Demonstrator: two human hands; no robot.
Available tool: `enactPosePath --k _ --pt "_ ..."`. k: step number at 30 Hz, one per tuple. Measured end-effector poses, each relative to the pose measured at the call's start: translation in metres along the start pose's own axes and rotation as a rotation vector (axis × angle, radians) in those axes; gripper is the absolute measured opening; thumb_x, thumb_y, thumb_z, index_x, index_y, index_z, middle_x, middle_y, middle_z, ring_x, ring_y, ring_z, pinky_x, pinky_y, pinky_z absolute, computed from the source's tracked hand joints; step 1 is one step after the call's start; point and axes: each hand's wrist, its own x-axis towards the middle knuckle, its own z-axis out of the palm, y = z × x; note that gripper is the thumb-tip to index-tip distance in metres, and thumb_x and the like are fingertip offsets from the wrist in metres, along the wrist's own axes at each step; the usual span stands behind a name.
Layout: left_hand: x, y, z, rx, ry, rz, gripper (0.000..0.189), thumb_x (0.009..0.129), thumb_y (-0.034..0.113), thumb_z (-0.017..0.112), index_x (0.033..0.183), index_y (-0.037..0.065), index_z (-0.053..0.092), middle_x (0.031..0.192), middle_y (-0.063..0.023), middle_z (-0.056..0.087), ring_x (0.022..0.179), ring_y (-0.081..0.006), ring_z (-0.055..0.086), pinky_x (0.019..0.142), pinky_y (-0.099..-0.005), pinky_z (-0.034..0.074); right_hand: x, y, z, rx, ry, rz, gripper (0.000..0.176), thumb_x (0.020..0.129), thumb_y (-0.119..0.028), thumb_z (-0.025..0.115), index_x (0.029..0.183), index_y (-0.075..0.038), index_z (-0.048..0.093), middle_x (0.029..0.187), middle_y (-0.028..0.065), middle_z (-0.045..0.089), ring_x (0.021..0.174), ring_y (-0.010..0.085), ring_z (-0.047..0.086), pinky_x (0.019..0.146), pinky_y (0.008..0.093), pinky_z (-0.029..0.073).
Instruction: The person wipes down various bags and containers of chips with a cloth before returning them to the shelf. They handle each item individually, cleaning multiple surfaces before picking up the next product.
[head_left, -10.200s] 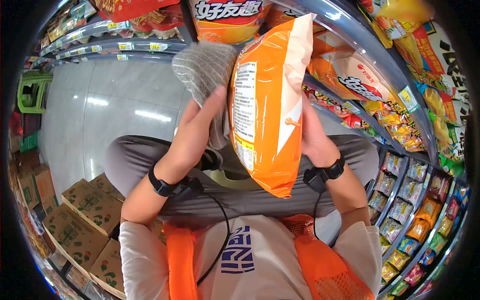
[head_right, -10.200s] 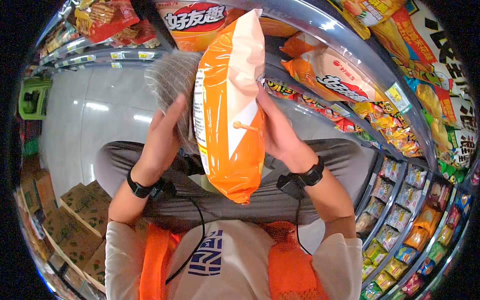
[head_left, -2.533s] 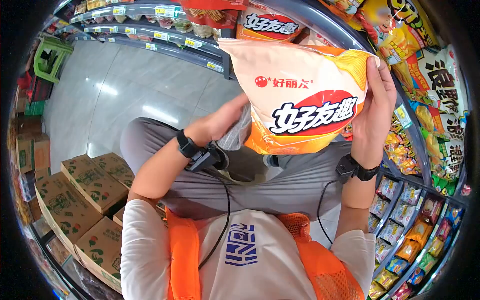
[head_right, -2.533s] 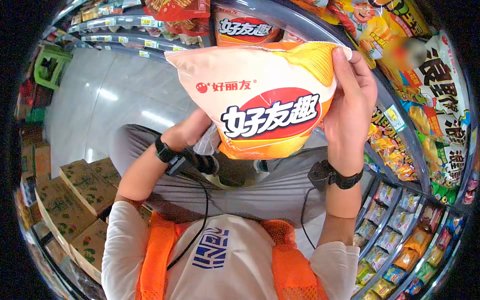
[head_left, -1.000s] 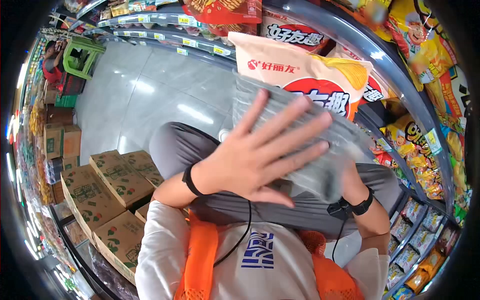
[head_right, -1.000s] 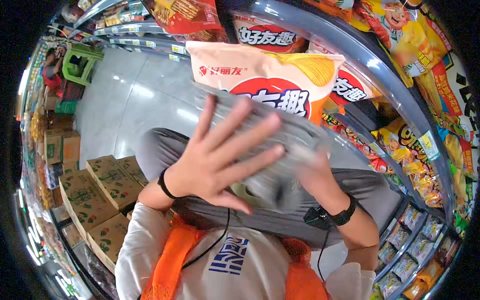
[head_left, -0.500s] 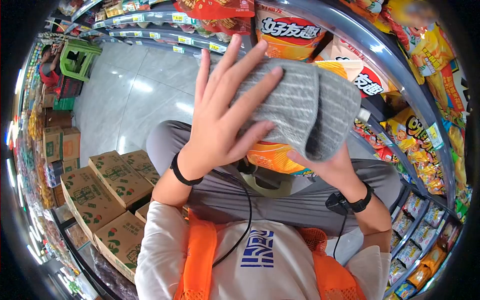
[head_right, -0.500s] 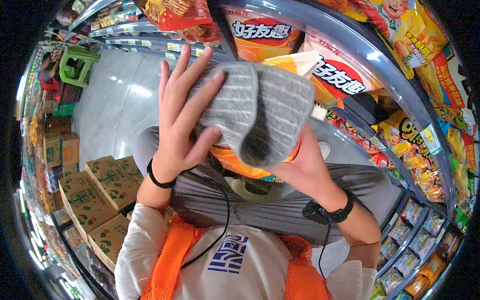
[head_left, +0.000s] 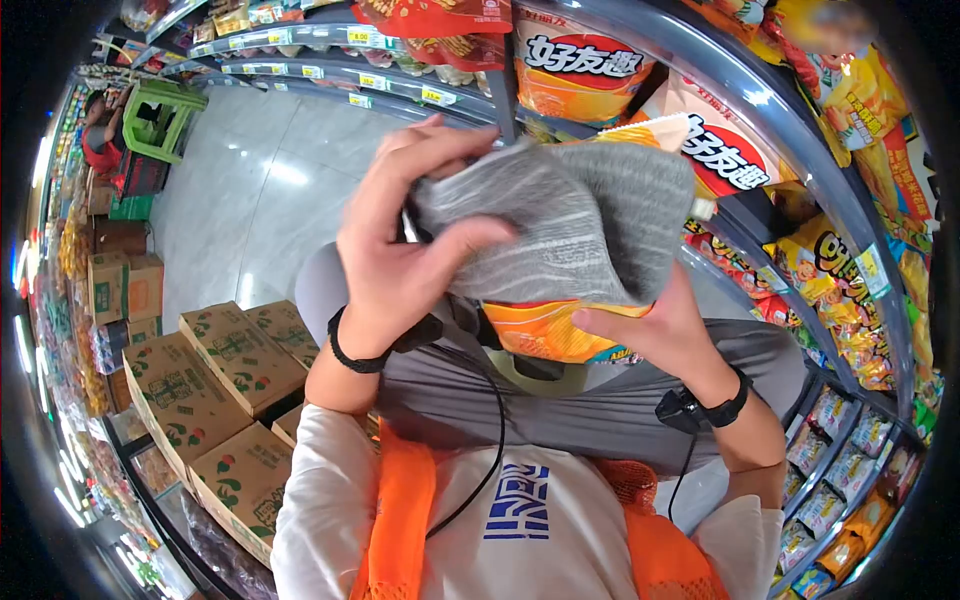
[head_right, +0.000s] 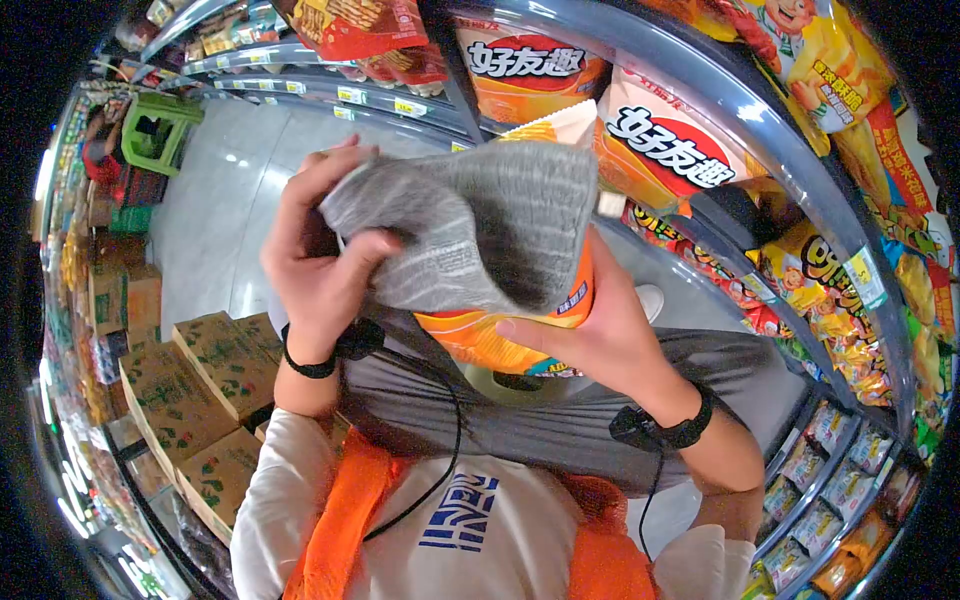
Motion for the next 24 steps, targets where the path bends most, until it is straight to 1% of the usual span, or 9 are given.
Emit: enactPosePath --k 4,6,8,11,14,16,19,22,24 --pt "-0.009 0.021 0.003 0.003 0.406 -0.095 0.036 0.071 0.016 0.084 0.094 -0.003 0.064 0.089 -0.0115 0.067 0.084 -0.0247 0.063 0.08 -0.0332 0.049 -0.006 0.0 0.0 0.236 -0.026 0.171 0.069 0.078 -0.012 0.082 0.136 -0.003 0.044 0.122 0.0062 0.062 0.112 0.0149 0.06 0.096 0.0313 0.049" --pt "-0.013 0.045 -0.001 0.029 0.338 -0.12 0.036 0.074 0.024 0.082 0.092 -0.002 0.065 0.084 -0.01 0.068 0.08 -0.0246 0.065 0.073 -0.0318 0.05 -0.004 -0.005 0.007 0.426 -0.021 0.22 0.067 0.079 -0.009 0.08 0.135 -0.003 0.045 0.121 0.0062 0.063 0.11 0.0149 0.061 0.094 0.0314 0.05" --pt "-0.016 0.064 -0.015 0.106 -0.092 -0.032 0.045 0.076 0.039 0.077 0.093 -0.001 0.065 0.08 -0.0079 0.068 0.075 -0.0242 0.068 0.065 -0.0294 0.052 -0.003 -0.01 0.008 0.532 -0.021 0.224 0.061 0.082 -0.004 0.075 0.135 -0.003 0.046 0.123 0.0069 0.063 0.11 0.0155 0.062 0.093 0.0325 0.051" --pt "-0.009 0.065 0.008 0.051 -0.365 0.311 0.055 0.079 0.051 0.068 0.107 0.003 0.068 0.09 -0.0079 0.069 0.085 -0.0233 0.07 0.061 -0.0277 0.055 -0.008 0.004 0.003 0.585 0.053 0.233 0.058 0.083 -0.003 0.072 0.135 -0.002 0.045 0.127 0.0085 0.06 0.112 0.0162 0.061 0.095 0.0328 0.051" --pt "0.0 0.069 0.012 0.074 -0.647 0.231 0.057 0.085 0.053 0.061 0.112 0.003 0.068 0.101 -0.0096 0.071 0.096 -0.0293 0.069 0.068 -0.0319 0.057 -0.008 0.005 -0.001 0.722 0.151 0.247 0.059 0.085 -0.003 0.07 0.137 -0.002 0.043 0.131 0.0097 0.058 0.118 0.0174 0.058 0.097 0.0326 0.05" --pt "0.002 0.067 0.012 0.148 -0.7 0.176 0.052 0.086 0.047 0.061 0.119 0.007 0.067 0.118 -0.0132 0.067 0.118 -0.036 0.06 0.092 -0.0409 0.052 -0.008 0.005 -0.003 0.623 0.183 0.201 0.059 0.085 -0.002 0.069 0.137 -0.002 0.042 0.132 0.0099 0.057 0.12 0.0179 0.056 0.098 0.0327 0.049" --pt "0.012 0.057 0.023 0.514 -0.663 0.228 0.051 0.084 0.042 0.064 0.126 0.014 0.064 0.136 -0.0159 0.056 0.133 -0.0394 0.046 0.112 -0.0543 0.031 -0.01 0.01 0.0 0.464 0.214 0.096 0.06 0.085 -0.001 0.069 0.138 -0.002 0.041 0.133 0.01 0.056 0.121 0.0178 0.055 0.099 0.0329 0.049" --pt "0.003 0.045 0.036 0.47 -0.631 0.192 0.053 0.083 0.04 0.067 0.131 0.02 0.061 0.148 -0.0169 0.045 0.143 -0.0422 0.03 0.115 -0.0622 0.007 -0.008 0.01 0.0 0.557 0.225 0.104 0.064 0.083 0.0 0.072 0.138 -0.002 0.041 0.133 0.0099 0.055 0.121 0.0174 0.055 0.099 0.033 0.048" --pt "-0.002 0.036 0.041 0.419 -0.531 0.186 0.054 0.081 0.038 0.069 0.131 0.019 0.061 0.147 -0.0172 0.046 0.143 -0.0458 0.027 0.114 -0.0635 0.007 -0.01 0.012 -0.001 0.582 0.258 0.136 0.066 0.08 0.001 0.075 0.137 -0.001 0.041 0.133 0.0097 0.055 0.12 0.0174 0.055 0.1 0.033 0.047"
